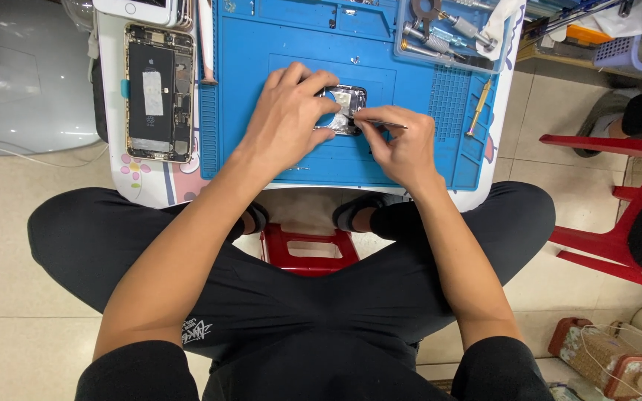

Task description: The person uses a small metal tool to scrape and clean the internal components of a disassembled smartphone frame placed on a blue work mat. The person repeatedly scrapes the same area of the frame while occasionally picking up and setting down small parts.

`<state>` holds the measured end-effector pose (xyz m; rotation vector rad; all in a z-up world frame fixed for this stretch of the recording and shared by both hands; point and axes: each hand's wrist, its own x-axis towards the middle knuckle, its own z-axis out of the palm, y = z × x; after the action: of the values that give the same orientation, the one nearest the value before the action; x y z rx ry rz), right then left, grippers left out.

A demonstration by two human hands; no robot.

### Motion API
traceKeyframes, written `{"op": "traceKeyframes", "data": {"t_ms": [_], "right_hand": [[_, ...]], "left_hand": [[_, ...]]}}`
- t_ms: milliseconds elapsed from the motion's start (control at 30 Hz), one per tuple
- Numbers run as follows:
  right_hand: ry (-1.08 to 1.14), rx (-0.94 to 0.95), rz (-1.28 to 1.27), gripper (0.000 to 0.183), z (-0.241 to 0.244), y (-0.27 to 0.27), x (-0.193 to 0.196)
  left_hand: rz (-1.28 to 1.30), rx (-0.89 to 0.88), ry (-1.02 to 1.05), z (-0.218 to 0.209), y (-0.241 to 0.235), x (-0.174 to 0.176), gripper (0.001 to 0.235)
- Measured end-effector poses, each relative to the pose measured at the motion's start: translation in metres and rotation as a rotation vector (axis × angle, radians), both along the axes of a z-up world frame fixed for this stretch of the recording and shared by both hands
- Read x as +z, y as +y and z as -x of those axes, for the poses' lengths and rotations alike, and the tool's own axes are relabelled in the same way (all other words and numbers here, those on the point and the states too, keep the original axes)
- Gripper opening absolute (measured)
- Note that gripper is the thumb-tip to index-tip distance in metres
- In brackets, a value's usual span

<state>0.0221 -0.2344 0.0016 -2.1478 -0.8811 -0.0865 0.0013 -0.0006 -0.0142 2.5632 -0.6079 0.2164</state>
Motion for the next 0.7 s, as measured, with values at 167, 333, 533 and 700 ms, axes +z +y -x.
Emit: {"op": "traceKeyframes", "data": {"t_ms": [167,333,533,700], "right_hand": [[0.030,0.040,0.007,0.008,-0.0005,-0.0022,0.0011],[-0.008,-0.011,-0.001,0.009,0.0017,0.0001,-0.0016],[-0.028,-0.007,0.012,0.008,0.0002,-0.0011,-0.0021],[0.026,-0.046,-0.022,0.013,0.0034,0.0041,0.0034]], "left_hand": [[0.004,0.003,-0.009,0.0002,0.0006,-0.0008,0.040],[-0.012,0.002,-0.028,0.0001,0.0002,-0.0006,0.040],[0.005,0.001,0.005,0.0005,-0.0007,0.0016,0.040],[0.013,0.004,0.071,0.0022,-0.0001,0.0033,0.033]]}}
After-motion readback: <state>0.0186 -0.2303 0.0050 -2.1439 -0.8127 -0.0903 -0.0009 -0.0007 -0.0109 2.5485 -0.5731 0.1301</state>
